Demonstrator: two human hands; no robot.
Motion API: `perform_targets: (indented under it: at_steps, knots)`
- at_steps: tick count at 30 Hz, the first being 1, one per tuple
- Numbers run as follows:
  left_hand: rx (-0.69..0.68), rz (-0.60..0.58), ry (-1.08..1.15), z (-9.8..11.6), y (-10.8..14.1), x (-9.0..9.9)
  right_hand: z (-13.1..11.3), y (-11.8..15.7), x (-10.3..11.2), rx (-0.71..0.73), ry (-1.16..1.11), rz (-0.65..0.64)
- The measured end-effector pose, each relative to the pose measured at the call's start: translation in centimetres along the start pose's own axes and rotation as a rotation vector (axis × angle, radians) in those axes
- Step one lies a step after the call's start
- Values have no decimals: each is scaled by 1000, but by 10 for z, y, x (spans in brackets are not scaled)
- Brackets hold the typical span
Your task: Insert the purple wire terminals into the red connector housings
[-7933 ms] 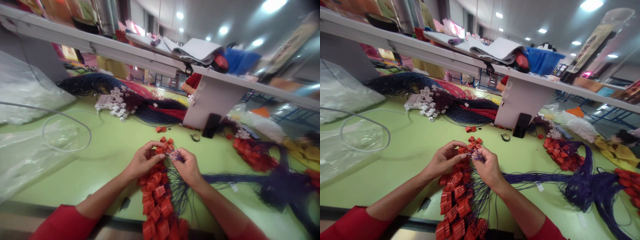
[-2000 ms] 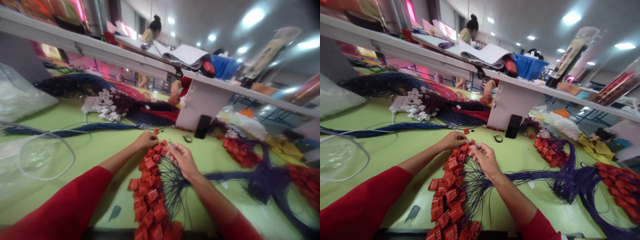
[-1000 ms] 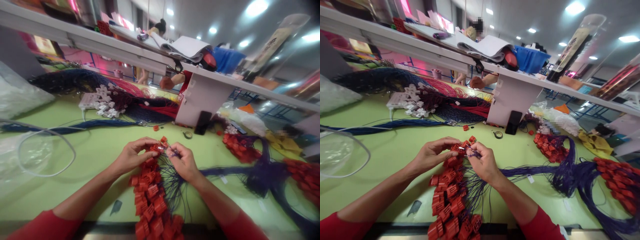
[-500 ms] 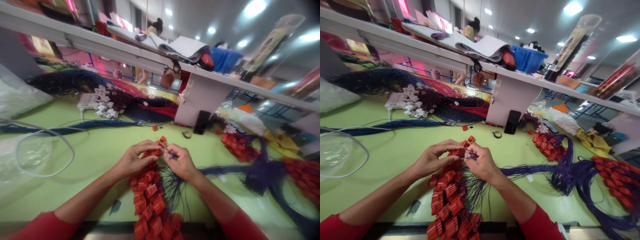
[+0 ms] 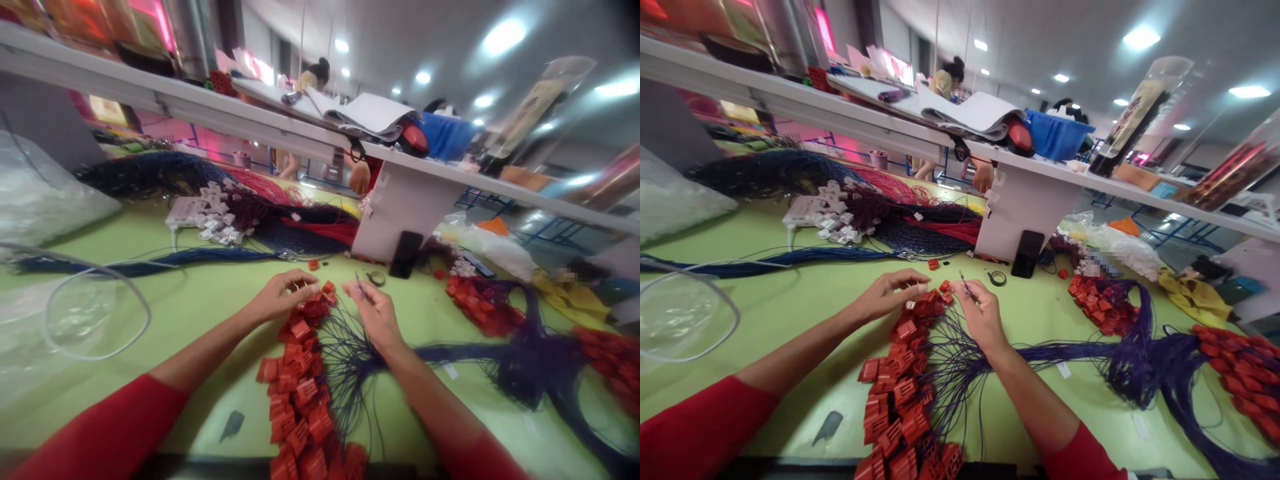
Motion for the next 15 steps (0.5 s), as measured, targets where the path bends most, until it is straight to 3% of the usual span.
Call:
perform_targets:
  at_steps: [4, 7, 11, 15]
  knots:
    - [57, 159, -121, -35, -46, 10, 25, 2, -11, -224, -164, -48]
    - [73, 212, -152, -46, -67, 8, 26, 6, -19, -255, -197, -90]
    - [77, 237, -94, -45, -71, 5, 21, 8, -23, -244, -198, -133]
    - [90, 232, 61, -38, -52, 6, 12, 9, -24, -189, -143, -152]
Point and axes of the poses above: each hand's wrist, its own y-axis away from the middle knuckle, its own x-axis out of the back of the hand, z = x × y, the point moved 10 cm from there along -y, towards the middle knuckle, and after that the axes turned 6 degrees about y, right-handed, at the moved point
